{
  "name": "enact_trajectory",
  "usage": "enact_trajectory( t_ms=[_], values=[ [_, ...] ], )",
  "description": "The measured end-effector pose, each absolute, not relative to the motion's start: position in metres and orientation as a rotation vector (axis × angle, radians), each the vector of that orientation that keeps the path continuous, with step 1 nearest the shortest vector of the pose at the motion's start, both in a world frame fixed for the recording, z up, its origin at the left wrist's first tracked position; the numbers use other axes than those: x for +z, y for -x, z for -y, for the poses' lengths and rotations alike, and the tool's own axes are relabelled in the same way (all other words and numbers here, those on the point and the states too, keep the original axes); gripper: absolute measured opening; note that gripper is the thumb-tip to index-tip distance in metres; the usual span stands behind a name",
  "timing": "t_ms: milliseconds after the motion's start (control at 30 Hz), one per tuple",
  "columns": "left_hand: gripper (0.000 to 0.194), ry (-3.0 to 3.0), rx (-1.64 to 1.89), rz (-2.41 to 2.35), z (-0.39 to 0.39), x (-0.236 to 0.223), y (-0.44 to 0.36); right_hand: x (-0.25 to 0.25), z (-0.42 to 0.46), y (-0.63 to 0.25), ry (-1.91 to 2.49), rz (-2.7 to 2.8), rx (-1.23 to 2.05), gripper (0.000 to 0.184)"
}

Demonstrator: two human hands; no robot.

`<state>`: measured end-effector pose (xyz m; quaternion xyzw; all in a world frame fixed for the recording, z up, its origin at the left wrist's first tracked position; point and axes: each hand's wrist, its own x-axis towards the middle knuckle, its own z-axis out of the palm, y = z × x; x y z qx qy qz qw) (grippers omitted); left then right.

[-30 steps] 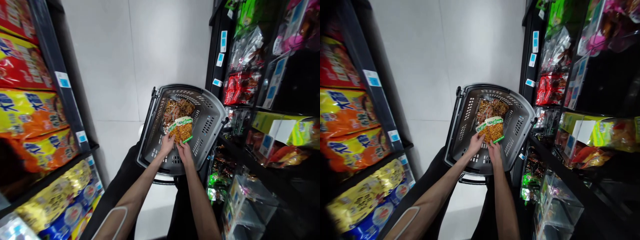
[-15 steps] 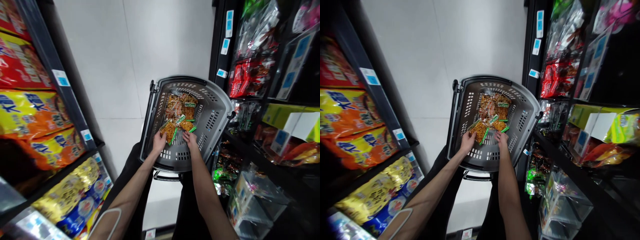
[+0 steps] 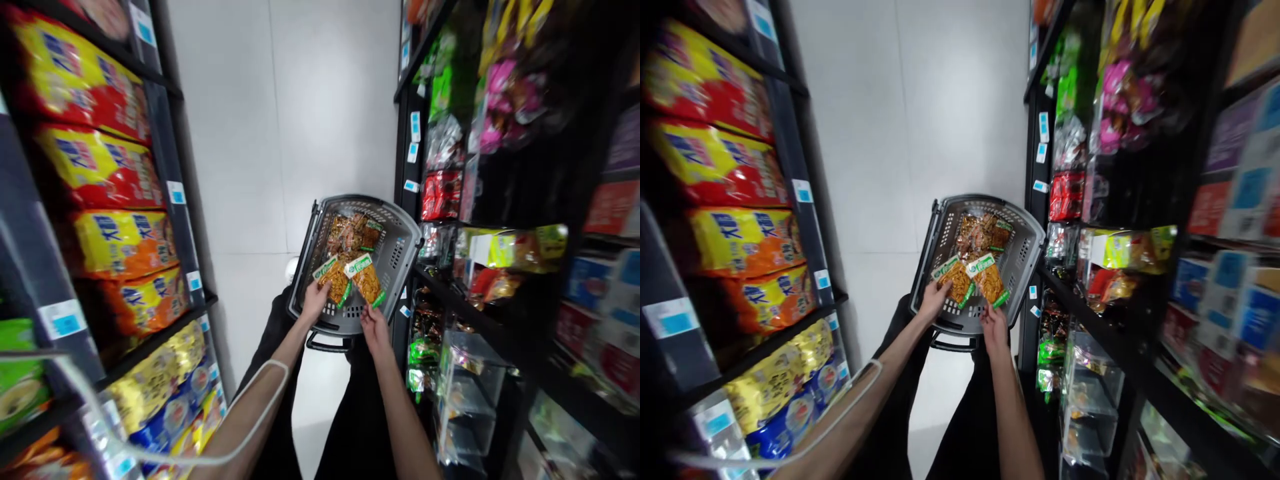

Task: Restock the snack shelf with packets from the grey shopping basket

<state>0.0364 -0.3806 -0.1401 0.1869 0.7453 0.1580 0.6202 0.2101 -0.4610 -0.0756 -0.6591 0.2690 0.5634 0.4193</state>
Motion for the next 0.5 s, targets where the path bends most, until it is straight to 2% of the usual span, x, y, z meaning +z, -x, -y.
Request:
enact_trajectory(
  t_ms=[100, 367, 500],
  values=[
    [0.049, -0.341, 0.452, -1.596, 0.371, -0.069, -0.060, 0.004, 0.465, -0.208, 1.600, -0.568, 1.398, 0.013],
    [0.071, -0.253, 0.688, -1.160, 0.337, 0.156, -0.117, 0.195, 0.431, -0.202, 1.621, -0.262, 1.270, 0.024],
    [0.074, -0.290, 0.796, -0.948, 0.317, 0.241, -0.113, 0.280, 0.410, -0.192, 1.627, -0.146, 1.160, 0.029]
  ],
)
